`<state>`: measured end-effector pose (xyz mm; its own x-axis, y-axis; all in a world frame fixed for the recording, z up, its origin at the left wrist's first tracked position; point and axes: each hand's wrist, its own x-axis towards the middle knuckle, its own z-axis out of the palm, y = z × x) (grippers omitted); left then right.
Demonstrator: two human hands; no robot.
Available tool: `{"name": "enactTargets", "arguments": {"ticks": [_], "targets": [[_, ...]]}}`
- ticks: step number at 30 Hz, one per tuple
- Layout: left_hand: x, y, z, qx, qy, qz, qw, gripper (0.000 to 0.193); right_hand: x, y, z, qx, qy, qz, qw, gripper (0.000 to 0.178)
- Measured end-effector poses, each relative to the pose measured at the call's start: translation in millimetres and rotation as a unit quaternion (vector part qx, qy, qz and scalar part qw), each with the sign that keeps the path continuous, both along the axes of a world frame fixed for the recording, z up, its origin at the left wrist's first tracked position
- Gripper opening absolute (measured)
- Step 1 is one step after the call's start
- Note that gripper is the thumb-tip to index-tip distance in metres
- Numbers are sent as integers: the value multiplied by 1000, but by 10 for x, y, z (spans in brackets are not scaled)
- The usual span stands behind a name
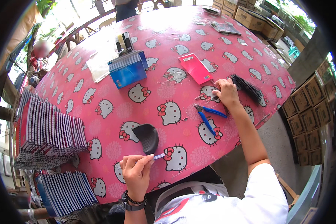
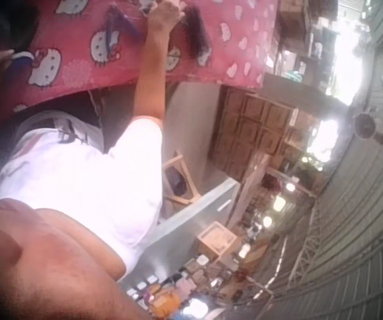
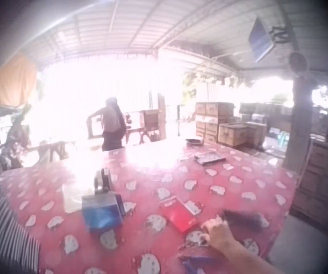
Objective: The person manually threads a black spiral coil through the pre-punched holes of a blue notebook cover and pages, using a black guide tool to facilitate the rotation, and clips the excess coil using blue clippers before placing the finished notebook onto a stack.
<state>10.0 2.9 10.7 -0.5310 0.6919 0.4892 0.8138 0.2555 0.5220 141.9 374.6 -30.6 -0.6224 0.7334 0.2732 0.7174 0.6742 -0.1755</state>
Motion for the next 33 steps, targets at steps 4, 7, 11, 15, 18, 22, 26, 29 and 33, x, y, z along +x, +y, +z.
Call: {"name": "enactTargets", "arguments": {"ticks": [4, 7, 11, 15, 18, 22, 26, 29, 33], "targets": [[-46, -16, 10, 31, 0, 13, 999, 17, -82, -119, 104, 38, -57, 26, 997, 24], [-98, 1, -9, 30, 14, 14, 999, 17, -63, -38, 139, 25, 50, 83, 995, 21], [-135, -29, -25, 24, 27, 14, 999, 18, -147, -489, 499, -41, 204, 173, 963, 29], [-157, -49, -46, 22, 27, 27, 999, 18, -278, -1460, 693, -295, 188, 387, 853, 34], [-156, -13, -35, 24, 18, 7, 1000, 16, -324, -1715, 591, -337, 193, 428, 816, 31], [-157, -41, -42, 19, 19, -7, 1000, 15, -383, -1745, 495, -354, 196, 445, 799, 27], [-151, -65, -46, 24, 18, -6, 1000, 16, -393, -1702, 482, -344, 137, 479, 796, 23], [-141, -72, -49, 26, 19, -9, 999, 18, -389, -1670, 430, -380, 106, 495, 775, 24], [-106, -39, 16, 9, 16, -7, 1000, 24, -406, -1741, 594, -448, 101, 444, 769, 34]]}}
